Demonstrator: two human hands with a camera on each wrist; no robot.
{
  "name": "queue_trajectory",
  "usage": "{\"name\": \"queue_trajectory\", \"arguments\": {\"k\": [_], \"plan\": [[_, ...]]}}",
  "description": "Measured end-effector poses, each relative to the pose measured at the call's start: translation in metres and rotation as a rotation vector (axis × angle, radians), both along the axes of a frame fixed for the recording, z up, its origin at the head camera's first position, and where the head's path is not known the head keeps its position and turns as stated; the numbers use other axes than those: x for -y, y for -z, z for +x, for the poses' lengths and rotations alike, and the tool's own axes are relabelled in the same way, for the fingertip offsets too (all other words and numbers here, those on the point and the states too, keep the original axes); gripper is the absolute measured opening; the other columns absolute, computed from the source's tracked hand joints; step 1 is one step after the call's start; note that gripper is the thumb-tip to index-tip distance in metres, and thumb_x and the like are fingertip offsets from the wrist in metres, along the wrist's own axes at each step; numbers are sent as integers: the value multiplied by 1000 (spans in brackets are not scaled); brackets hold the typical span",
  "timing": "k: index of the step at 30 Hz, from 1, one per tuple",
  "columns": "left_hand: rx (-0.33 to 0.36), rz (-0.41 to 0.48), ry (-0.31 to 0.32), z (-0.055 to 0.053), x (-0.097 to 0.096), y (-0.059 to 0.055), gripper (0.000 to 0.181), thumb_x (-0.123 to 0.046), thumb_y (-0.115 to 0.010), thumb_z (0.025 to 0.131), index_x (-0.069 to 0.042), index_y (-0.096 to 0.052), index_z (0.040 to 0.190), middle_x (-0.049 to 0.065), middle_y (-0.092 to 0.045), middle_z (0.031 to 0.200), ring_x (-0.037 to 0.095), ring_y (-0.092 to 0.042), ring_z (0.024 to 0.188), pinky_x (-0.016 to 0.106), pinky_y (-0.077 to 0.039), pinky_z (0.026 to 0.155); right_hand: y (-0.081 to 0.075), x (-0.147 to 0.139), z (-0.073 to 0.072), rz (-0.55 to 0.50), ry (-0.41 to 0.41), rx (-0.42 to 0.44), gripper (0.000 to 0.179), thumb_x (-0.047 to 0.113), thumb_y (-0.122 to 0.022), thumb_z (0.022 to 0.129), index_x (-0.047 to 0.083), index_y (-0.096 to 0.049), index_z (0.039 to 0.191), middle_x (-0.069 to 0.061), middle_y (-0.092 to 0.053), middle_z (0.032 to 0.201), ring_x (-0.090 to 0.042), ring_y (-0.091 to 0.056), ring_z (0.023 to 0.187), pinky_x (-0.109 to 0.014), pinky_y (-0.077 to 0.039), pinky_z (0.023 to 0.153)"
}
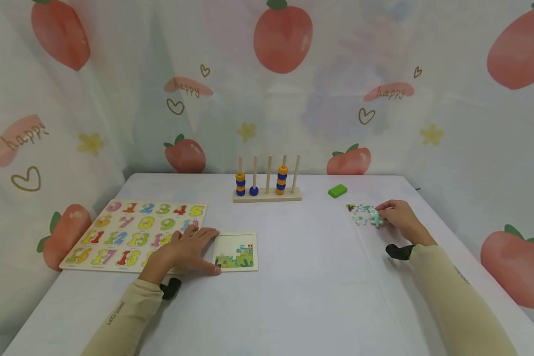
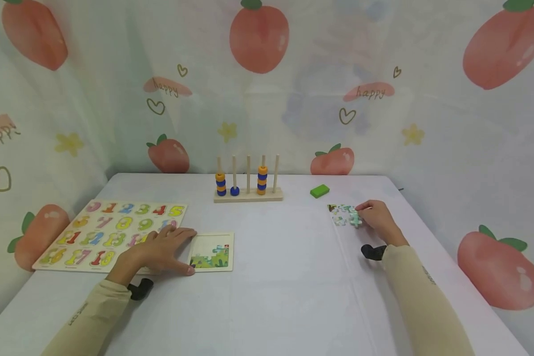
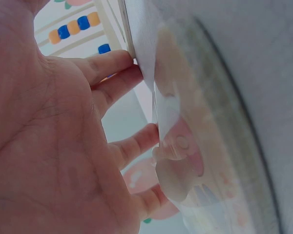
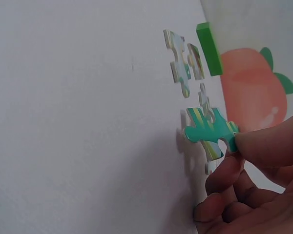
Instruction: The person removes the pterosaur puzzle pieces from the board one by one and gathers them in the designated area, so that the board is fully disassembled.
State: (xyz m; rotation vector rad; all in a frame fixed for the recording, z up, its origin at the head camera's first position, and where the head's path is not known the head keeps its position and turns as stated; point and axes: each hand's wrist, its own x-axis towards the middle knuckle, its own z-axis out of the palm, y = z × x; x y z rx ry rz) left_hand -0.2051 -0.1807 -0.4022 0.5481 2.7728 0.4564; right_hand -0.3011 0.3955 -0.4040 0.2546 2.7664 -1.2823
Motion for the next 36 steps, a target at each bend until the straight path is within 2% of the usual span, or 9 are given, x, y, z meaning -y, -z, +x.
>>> {"name": "queue_trajectory", "arguments": {"k": [4,11,18,23,31,36], "plan": [[5,-20,-3,-1,0,-3,105,-64,-85,82,-12,-42,163,14,-36,169,51,-13,158,76,-15,119,-1,-2,-3,-9,11,16,34,9,-49,108,-13,-56,134,-20,-58,117,-30,-51,100,-36,-46,78],[13,-3,-19,-2,-2,-3,105,-62,-87,81,-12,-42,163,13,-37,169,49,-16,158,76,-14,120,0,1,-3,-18,38,38,33,9,-49,107,-11,-57,132,-22,-56,119,-33,-51,101,-36,-47,80],[12,-7,-6,1,-3,-2,103,-61,-86,82,-11,-44,162,14,-38,168,50,-18,157,76,-17,119,7,3,1,-3,72,-3,32,8,-50,107,-11,-59,130,-20,-58,113,-29,-53,95,-33,-46,73],[8,-8,-14,3,-4,-2,102,-59,-88,82,-13,-45,162,12,-39,167,49,-20,156,76,-19,118,10,7,3,-16,132,-62,37,7,-48,104,-10,-58,135,-18,-57,107,-26,-52,88,-32,-44,67],[-5,-10,-1,3,-2,-1,102,-59,-87,82,-13,-44,162,12,-40,167,49,-20,156,76,-21,117,8,17,5,-79,233,-112,39,15,-45,111,-8,-54,141,-21,-55,122,-26,-53,94,-31,-45,70],[-6,-14,2,2,-2,-1,102,-60,-88,81,-14,-45,162,12,-40,167,49,-21,156,76,-22,117,4,26,8,-71,200,-133,41,20,-45,113,-9,-55,140,-27,-56,130,-28,-55,99,-28,-47,71]]}}
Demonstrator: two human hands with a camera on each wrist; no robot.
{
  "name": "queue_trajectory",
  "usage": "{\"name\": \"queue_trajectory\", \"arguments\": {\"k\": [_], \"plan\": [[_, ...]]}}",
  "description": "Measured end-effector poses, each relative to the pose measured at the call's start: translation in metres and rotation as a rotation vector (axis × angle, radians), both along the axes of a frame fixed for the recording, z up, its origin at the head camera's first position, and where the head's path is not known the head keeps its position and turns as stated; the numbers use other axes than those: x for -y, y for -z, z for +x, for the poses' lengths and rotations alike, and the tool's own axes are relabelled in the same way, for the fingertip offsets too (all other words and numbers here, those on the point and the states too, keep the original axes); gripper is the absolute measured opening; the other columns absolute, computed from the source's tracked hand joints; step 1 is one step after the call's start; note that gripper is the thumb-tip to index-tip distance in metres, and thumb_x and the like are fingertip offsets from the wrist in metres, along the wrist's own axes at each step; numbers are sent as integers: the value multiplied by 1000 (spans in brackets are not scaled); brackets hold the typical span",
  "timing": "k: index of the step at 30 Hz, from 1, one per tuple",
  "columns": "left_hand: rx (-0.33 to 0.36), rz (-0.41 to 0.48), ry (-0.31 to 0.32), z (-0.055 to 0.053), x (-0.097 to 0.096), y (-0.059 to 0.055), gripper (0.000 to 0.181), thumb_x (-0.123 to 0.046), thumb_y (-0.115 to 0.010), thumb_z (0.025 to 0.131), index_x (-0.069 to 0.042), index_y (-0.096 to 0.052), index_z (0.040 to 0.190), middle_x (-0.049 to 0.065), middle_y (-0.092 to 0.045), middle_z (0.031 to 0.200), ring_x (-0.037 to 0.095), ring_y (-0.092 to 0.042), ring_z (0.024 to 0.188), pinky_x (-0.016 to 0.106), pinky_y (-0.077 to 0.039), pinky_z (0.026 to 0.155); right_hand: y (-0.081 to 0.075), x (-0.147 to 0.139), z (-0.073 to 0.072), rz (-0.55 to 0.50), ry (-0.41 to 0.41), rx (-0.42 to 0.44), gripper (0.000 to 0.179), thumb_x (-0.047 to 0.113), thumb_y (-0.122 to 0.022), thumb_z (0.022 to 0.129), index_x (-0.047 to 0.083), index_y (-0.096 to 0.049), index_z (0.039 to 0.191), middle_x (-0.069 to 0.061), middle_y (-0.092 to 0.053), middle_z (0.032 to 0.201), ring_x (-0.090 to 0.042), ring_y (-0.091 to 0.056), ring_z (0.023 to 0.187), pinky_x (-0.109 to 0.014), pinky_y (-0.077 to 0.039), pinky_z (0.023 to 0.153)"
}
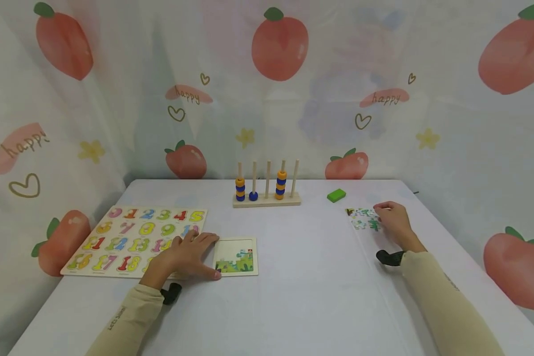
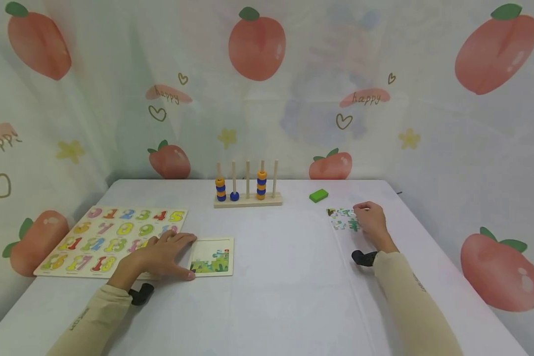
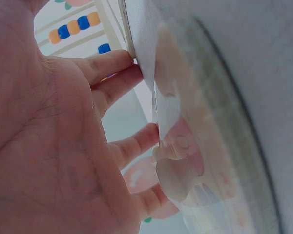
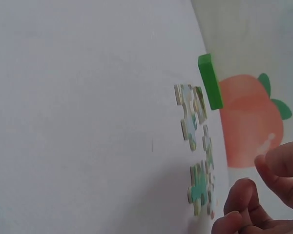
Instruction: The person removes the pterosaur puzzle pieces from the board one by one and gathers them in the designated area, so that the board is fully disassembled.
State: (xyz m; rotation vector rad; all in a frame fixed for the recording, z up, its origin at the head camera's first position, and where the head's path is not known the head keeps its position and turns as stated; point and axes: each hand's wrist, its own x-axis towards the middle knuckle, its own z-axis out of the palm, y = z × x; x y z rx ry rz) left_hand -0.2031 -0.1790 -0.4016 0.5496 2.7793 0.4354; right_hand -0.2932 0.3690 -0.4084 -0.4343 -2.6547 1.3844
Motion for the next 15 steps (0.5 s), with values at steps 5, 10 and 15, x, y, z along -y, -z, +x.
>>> {"name": "queue_trajectory", "arguments": {"k": [5,10,15], "plan": [[2,2,-1,0,0,0,103,-60,-87,81,-14,-44,162,12,-40,167,48,-21,156,75,-22,117,-4,18,1,15,-70,-32,42,22,-47,114,-10,-54,139,-30,-57,133,-35,-57,108,-29,-48,80],[9,2,-9,0,0,1,104,-60,-88,80,-13,-44,162,12,-40,167,48,-21,156,76,-19,118,-4,35,5,47,-158,-52,40,22,-49,114,-10,-56,138,-31,-59,133,-35,-59,109,-28,-49,81],[16,1,-12,-1,0,0,105,-62,-87,81,-14,-43,163,11,-39,168,48,-19,157,75,-18,119,-5,54,9,45,-227,-35,40,22,-52,113,-9,-56,139,-30,-61,131,-35,-60,108,-28,-51,82]]}}
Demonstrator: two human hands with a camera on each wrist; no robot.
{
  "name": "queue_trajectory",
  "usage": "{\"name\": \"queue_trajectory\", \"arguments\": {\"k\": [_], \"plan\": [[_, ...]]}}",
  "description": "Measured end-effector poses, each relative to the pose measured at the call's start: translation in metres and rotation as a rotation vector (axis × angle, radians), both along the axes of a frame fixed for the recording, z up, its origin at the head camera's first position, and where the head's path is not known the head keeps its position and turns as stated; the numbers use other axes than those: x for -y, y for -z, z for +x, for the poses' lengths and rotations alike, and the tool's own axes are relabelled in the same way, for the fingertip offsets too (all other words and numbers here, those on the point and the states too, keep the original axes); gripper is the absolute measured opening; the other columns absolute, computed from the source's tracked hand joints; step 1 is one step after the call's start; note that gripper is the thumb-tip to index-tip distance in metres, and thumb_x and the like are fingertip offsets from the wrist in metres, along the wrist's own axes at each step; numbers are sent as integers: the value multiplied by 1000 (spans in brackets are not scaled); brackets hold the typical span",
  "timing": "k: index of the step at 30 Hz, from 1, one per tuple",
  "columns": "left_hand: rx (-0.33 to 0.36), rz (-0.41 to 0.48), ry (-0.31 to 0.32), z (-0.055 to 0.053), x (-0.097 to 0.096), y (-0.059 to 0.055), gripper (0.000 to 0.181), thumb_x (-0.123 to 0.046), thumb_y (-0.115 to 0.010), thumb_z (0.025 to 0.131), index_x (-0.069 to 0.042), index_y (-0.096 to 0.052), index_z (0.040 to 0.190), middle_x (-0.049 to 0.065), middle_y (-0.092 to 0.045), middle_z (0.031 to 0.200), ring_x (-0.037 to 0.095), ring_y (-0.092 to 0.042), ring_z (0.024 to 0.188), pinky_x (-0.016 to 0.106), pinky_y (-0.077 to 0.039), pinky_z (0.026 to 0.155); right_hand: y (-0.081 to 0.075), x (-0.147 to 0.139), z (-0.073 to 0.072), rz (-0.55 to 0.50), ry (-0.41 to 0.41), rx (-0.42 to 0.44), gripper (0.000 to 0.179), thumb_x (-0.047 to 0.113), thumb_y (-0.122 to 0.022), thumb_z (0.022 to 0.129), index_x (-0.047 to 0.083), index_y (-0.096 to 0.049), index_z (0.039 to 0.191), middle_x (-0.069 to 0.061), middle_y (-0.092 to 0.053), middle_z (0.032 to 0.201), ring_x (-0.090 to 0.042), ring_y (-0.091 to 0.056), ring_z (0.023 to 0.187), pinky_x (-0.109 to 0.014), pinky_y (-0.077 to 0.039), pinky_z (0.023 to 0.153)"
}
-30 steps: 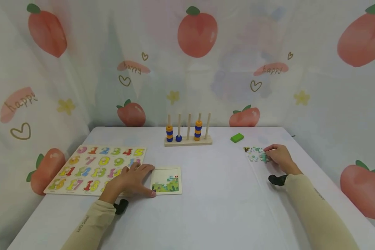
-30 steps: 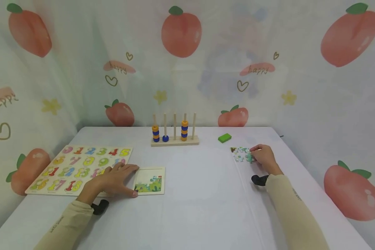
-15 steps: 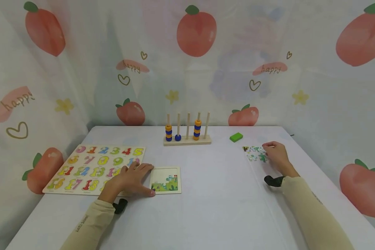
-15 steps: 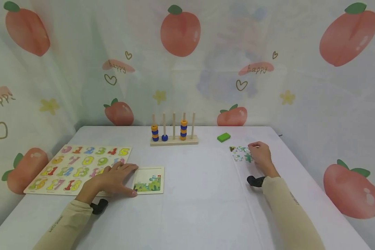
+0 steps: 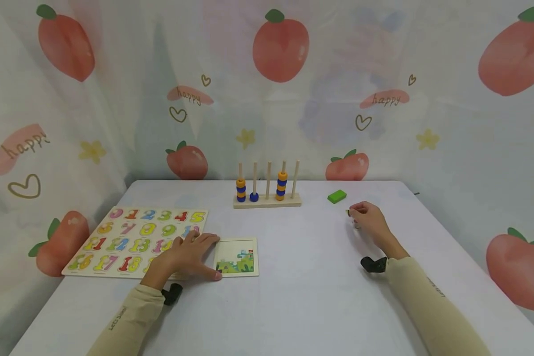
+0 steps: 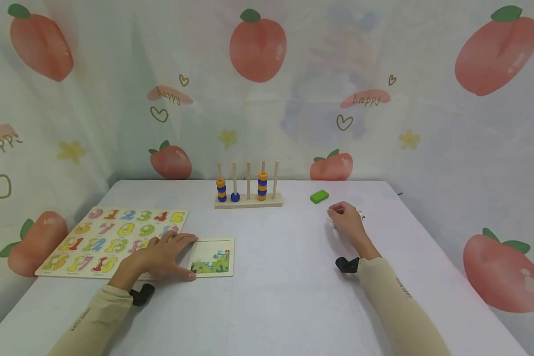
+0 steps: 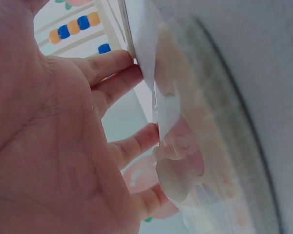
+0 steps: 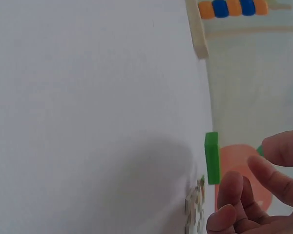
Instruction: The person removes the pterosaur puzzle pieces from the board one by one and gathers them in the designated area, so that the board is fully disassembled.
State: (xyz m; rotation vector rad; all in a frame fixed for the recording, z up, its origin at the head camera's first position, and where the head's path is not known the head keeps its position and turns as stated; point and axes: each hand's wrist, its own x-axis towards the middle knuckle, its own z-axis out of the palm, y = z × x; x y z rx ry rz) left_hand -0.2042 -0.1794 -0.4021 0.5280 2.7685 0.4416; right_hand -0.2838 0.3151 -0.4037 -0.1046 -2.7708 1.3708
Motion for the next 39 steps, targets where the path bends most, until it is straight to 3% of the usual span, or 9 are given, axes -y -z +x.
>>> {"name": "queue_trajectory", "arguments": {"k": [12,24,39], "plan": [[-33,16,-14,-9,5,17,106,-61,-88,79,-15,-43,164,10,-38,169,47,-14,159,75,-14,120,0,55,10,16,-134,-42,33,18,-57,110,-7,-60,133,-24,-65,125,-33,-65,103,-31,-52,83],[-34,25,-23,-7,2,17,105,-59,-89,79,-15,-44,163,10,-39,169,47,-15,159,75,-13,121,6,103,26,34,-311,-59,29,13,-64,106,-7,-65,127,-16,-68,114,-27,-64,96,-36,-52,83],[-41,7,-15,-7,3,17,106,-61,-89,79,-16,-44,163,10,-39,169,48,-15,159,74,-17,120,11,146,36,30,-409,-28,24,13,-68,104,-2,-69,123,-9,-67,109,-23,-61,93,-35,-53,83]]}}
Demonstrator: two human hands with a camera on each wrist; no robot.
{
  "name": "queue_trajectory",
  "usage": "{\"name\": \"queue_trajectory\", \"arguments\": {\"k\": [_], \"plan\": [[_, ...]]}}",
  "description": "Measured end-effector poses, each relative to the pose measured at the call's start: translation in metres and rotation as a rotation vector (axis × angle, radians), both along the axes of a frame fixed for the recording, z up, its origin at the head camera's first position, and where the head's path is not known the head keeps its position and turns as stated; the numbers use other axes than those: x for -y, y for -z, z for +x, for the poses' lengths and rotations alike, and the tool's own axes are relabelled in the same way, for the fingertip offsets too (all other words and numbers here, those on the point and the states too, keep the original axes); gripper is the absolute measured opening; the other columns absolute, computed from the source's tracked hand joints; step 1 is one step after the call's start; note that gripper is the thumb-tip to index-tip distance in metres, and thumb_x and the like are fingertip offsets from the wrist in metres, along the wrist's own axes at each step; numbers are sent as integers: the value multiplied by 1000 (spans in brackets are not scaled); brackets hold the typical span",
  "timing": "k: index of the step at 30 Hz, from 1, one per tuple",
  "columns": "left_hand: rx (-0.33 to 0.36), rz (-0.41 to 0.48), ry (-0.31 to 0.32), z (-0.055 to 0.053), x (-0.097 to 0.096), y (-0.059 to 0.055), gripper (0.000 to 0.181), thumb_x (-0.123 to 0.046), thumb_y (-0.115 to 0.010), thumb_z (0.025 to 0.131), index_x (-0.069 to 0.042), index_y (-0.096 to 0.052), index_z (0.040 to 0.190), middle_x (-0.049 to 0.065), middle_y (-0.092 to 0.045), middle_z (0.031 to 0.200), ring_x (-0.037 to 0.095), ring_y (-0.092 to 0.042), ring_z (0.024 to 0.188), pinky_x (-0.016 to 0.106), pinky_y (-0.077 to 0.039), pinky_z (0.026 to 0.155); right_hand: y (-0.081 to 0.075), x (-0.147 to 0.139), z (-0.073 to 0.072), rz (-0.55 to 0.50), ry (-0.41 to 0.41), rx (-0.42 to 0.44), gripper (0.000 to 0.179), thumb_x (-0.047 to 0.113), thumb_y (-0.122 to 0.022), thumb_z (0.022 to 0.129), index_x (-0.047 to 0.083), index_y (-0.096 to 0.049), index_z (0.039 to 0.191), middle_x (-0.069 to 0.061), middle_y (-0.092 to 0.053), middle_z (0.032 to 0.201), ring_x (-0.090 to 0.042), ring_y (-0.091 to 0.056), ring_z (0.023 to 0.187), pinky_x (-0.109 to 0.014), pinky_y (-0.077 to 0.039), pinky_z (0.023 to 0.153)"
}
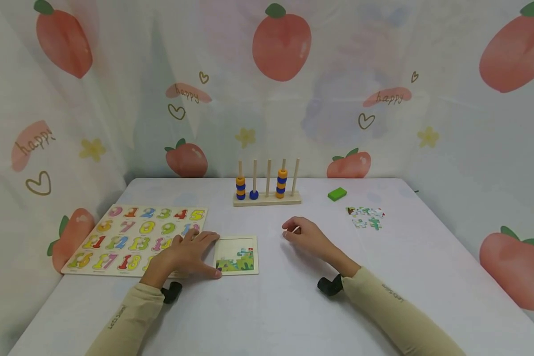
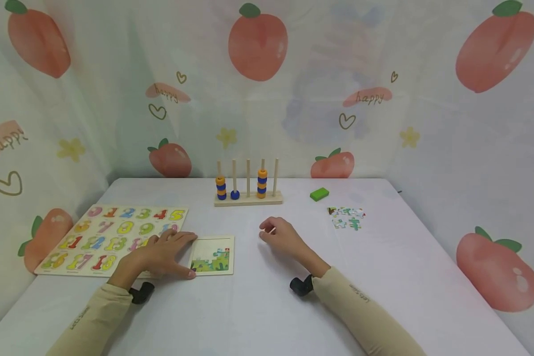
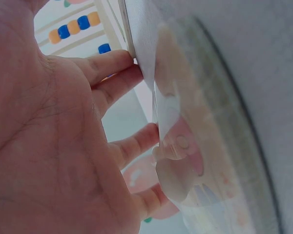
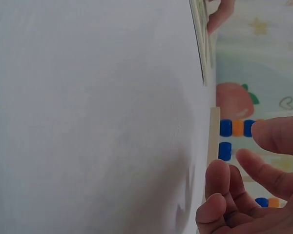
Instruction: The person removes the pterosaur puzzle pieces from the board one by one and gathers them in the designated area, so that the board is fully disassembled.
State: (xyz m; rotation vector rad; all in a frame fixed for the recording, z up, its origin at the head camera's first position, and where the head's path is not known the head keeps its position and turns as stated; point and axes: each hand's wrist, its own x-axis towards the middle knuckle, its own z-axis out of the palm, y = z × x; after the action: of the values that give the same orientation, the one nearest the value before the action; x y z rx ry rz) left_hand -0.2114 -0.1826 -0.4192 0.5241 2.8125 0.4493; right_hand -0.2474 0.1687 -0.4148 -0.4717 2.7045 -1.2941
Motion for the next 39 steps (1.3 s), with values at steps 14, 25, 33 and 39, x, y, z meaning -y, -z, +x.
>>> {"name": "queue_trajectory", "arguments": {"k": [14,25,33,39], "plan": [[13,-17,-10,3,-2,-6,104,-60,-88,80,-16,-44,163,11,-39,169,49,-14,159,76,-15,120,-5,38,12,45,-172,-43,29,15,-76,100,0,-71,124,-3,-67,107,-20,-60,95,-32,-54,81],[3,-12,-2,0,0,1,106,-61,-88,80,-16,-43,164,11,-39,169,49,-13,159,76,-16,119,-8,70,16,161,-330,-65,38,14,-79,94,0,-71,129,-7,-63,114,-21,-56,100,-33,-52,86],[5,-19,-13,-2,-1,5,108,-63,-89,78,-17,-43,164,10,-39,169,49,-13,159,77,-15,119,-5,84,16,294,-378,-59,39,12,-81,94,4,-71,131,-2,-59,108,-20,-53,99,-36,-50,85],[29,-43,-12,0,-2,-4,106,-61,-88,81,-17,-41,165,11,-37,170,48,-13,159,76,-15,120,-4,88,14,358,-396,-88,37,11,-81,94,5,-72,129,-2,-60,106,-20,-54,101,-36,-50,87]]}}
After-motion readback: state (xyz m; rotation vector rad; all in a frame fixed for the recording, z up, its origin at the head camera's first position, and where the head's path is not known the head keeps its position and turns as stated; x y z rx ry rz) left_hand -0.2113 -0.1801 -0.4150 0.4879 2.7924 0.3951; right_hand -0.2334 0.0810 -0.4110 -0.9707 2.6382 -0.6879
